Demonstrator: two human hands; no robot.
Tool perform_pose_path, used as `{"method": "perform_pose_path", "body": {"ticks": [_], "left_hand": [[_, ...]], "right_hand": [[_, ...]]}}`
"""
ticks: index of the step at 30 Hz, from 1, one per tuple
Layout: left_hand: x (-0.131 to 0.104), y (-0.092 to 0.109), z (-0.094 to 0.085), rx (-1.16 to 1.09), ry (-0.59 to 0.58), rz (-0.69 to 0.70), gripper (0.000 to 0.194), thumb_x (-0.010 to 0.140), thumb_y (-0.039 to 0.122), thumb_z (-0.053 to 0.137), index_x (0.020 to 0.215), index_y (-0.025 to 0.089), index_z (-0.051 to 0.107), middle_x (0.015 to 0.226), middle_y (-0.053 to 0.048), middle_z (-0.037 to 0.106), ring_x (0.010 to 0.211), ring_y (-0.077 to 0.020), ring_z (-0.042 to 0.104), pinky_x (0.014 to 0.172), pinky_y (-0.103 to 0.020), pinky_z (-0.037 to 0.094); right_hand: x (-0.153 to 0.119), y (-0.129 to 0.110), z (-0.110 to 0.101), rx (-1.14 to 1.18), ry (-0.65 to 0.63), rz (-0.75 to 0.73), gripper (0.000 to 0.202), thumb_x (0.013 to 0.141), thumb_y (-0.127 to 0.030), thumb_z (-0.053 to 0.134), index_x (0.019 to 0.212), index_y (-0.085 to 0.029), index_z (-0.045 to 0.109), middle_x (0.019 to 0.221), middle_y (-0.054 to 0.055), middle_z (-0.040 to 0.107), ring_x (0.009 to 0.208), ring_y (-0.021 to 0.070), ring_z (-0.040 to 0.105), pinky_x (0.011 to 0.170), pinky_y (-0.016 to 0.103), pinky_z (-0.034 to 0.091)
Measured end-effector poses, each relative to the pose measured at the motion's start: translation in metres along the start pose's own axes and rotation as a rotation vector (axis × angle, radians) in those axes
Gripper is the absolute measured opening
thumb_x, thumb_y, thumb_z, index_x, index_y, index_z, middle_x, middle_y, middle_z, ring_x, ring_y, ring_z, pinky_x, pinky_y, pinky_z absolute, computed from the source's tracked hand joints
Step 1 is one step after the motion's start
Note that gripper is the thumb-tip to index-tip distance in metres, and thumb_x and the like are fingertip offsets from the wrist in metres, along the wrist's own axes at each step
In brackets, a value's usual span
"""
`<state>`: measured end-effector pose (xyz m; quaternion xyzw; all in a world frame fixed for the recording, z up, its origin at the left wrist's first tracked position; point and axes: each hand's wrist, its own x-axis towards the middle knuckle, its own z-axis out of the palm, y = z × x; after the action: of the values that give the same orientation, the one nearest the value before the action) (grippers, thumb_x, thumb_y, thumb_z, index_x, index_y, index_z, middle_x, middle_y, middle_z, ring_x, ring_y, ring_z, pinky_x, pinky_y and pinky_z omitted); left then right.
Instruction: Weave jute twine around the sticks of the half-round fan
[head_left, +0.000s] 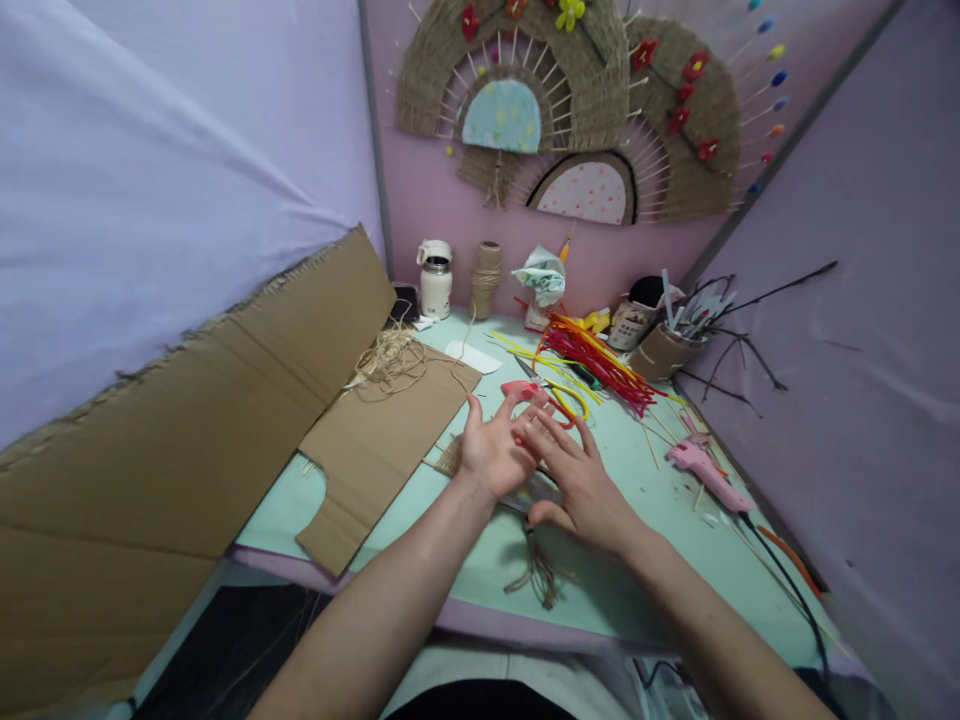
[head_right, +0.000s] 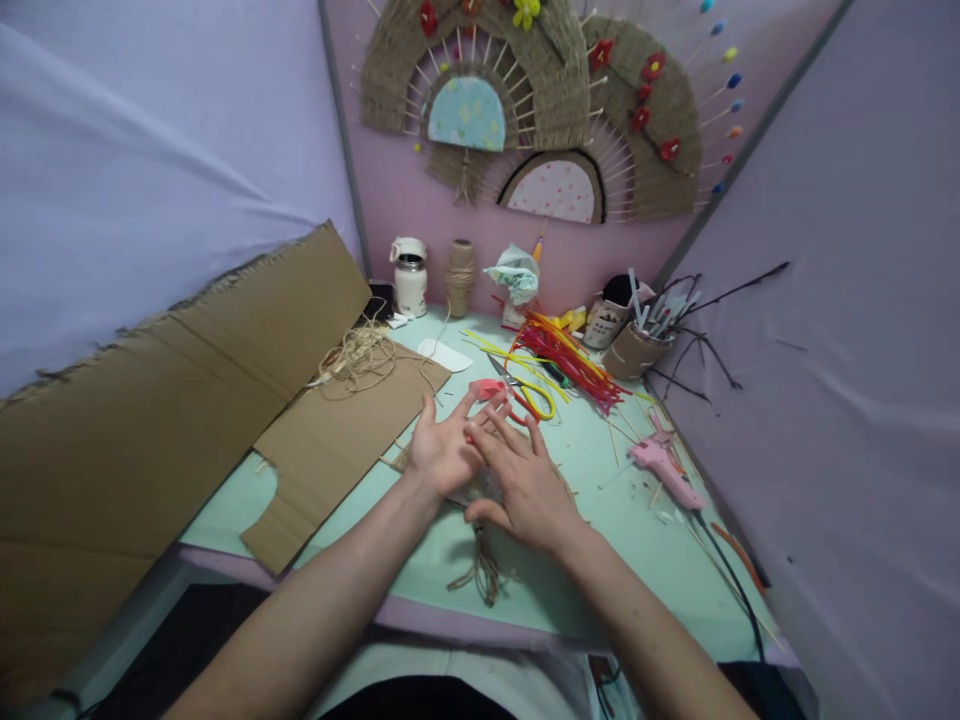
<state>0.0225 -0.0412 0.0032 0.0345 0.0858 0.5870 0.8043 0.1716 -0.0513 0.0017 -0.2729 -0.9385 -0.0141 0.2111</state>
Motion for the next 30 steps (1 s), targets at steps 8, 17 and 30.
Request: {"method": "perform_pose_path", "body": {"ticks": [8, 17, 30], "left_hand": [[0.0, 0.003, -0.001, 0.0, -0.003, 0.026, 0.069, 0.081, 0.07, 0.029, 0.122, 0.018, 0.05, 0.131, -0.019, 0.051, 0.119, -0.0307, 0.052, 0.09, -0.049, 0.045], [-0.002, -0.01, -0.001, -0.009, -0.027, -0.03, 0.077, 0.081, 0.071, 0.031, 0.129, 0.013, 0.049, 0.126, -0.021, 0.055, 0.118, -0.0323, 0.053, 0.092, -0.045, 0.045], [-0.002, -0.008, -0.001, 0.012, -0.049, -0.018, 0.074, 0.084, 0.066, 0.033, 0.129, 0.009, 0.048, 0.132, -0.023, 0.051, 0.126, -0.0308, 0.046, 0.093, -0.04, 0.046]], "right_hand": [[-0.001, -0.004, 0.0, 0.02, -0.027, -0.049, 0.093, 0.078, -0.077, 0.025, 0.145, -0.013, 0.028, 0.14, 0.018, 0.045, 0.137, 0.0321, 0.027, 0.111, 0.059, 0.012], [0.005, -0.001, 0.003, 0.121, 0.032, -0.03, 0.092, 0.079, -0.075, 0.021, 0.148, -0.014, 0.019, 0.145, 0.017, 0.038, 0.138, 0.0297, 0.026, 0.112, 0.056, 0.012], [0.014, -0.01, -0.003, 0.153, 0.278, 0.209, 0.023, 0.091, -0.032, 0.049, 0.099, -0.026, 0.07, 0.091, 0.006, 0.065, 0.089, 0.023, 0.054, 0.08, 0.04, 0.041]]}}
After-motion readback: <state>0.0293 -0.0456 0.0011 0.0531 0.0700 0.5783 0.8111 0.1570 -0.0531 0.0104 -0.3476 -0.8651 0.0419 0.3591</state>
